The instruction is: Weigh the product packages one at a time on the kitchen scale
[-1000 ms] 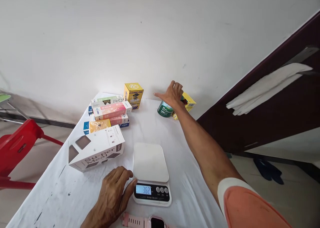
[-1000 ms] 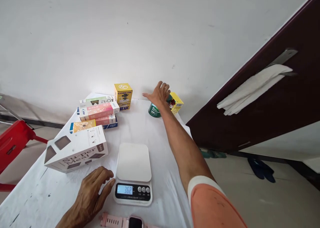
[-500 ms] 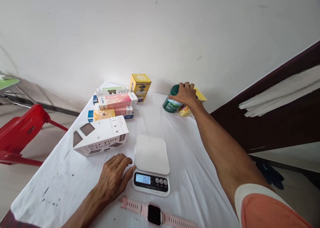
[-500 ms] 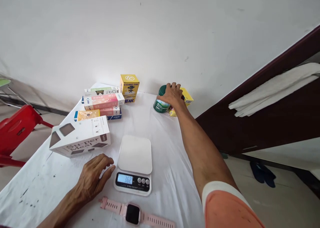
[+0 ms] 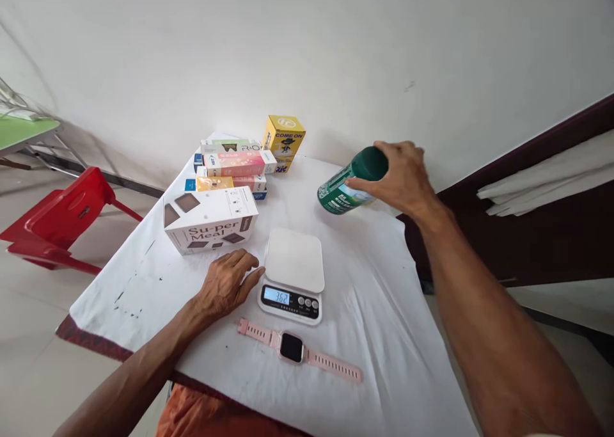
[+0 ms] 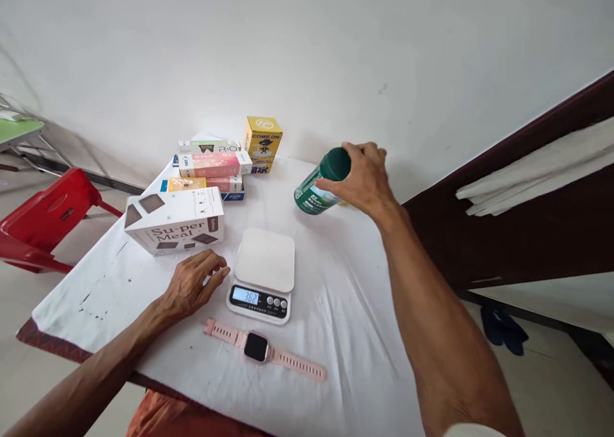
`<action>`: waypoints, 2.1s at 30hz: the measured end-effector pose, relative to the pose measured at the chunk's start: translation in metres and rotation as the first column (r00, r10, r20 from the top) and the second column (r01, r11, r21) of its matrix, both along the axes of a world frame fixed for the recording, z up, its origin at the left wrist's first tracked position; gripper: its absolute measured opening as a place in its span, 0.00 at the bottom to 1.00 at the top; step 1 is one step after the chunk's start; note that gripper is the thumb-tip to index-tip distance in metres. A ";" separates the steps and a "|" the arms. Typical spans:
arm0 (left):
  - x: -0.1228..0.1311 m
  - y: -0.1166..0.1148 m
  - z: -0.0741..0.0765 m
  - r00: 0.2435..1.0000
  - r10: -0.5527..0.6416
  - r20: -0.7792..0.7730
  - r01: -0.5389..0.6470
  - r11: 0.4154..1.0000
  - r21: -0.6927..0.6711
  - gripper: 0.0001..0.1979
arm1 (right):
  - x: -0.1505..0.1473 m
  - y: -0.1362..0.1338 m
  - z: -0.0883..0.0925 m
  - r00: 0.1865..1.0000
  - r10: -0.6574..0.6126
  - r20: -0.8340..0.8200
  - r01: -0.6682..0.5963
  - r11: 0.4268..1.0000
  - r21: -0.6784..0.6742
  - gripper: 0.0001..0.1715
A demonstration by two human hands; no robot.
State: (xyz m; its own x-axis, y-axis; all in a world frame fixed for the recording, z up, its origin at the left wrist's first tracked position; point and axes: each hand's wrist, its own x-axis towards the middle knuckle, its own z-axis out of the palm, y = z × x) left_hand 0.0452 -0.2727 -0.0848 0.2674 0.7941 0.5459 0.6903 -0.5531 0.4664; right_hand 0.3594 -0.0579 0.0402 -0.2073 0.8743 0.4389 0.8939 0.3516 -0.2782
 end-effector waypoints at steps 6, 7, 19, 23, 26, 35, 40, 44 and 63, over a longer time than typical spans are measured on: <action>0.004 -0.002 -0.003 1.000 -0.012 -0.008 0.011 0.998 -0.059 0.12 | -0.013 -0.072 0.032 0.967 0.242 -0.080 -0.244 0.969 -0.028 0.45; 0.004 -0.002 -0.003 1.000 -0.011 -0.005 0.011 0.998 -0.068 0.12 | -0.018 -0.082 0.034 0.963 0.259 -0.073 -0.263 0.963 -0.050 0.45; -0.004 0.001 -0.006 0.997 0.079 0.011 -0.077 0.989 -0.126 0.15 | -0.068 -0.130 0.019 0.909 0.413 0.053 -0.404 0.906 -0.125 0.49; -0.003 0.001 -0.009 0.997 0.075 -0.012 -0.076 0.983 -0.165 0.15 | -0.074 -0.133 0.013 0.908 0.413 0.062 -0.402 0.904 -0.143 0.50; -0.002 0.002 -0.011 0.996 0.082 -0.024 -0.086 0.976 -0.198 0.16 | -0.078 -0.135 0.010 0.905 0.423 0.052 -0.413 0.900 -0.137 0.51; -0.005 0.009 -0.016 0.990 0.118 0.071 -0.096 0.960 -0.262 0.17 | -0.044 -0.161 0.024 0.808 0.301 -0.506 -0.248 0.954 0.172 0.32; -0.004 0.011 -0.018 0.986 0.139 0.094 -0.106 0.950 -0.294 0.16 | -0.028 -0.190 0.015 0.716 0.219 -0.663 -0.093 0.971 0.220 0.27; -0.003 0.012 -0.020 0.985 0.154 0.076 -0.125 0.945 -0.302 0.16 | -0.025 -0.197 0.003 0.796 0.201 -0.571 -0.152 0.979 0.133 0.29; -0.001 0.008 -0.021 0.991 0.135 0.004 -0.129 0.958 -0.255 0.13 | -0.069 -0.157 -0.060 0.693 0.071 -0.718 -0.281 0.943 -0.178 0.50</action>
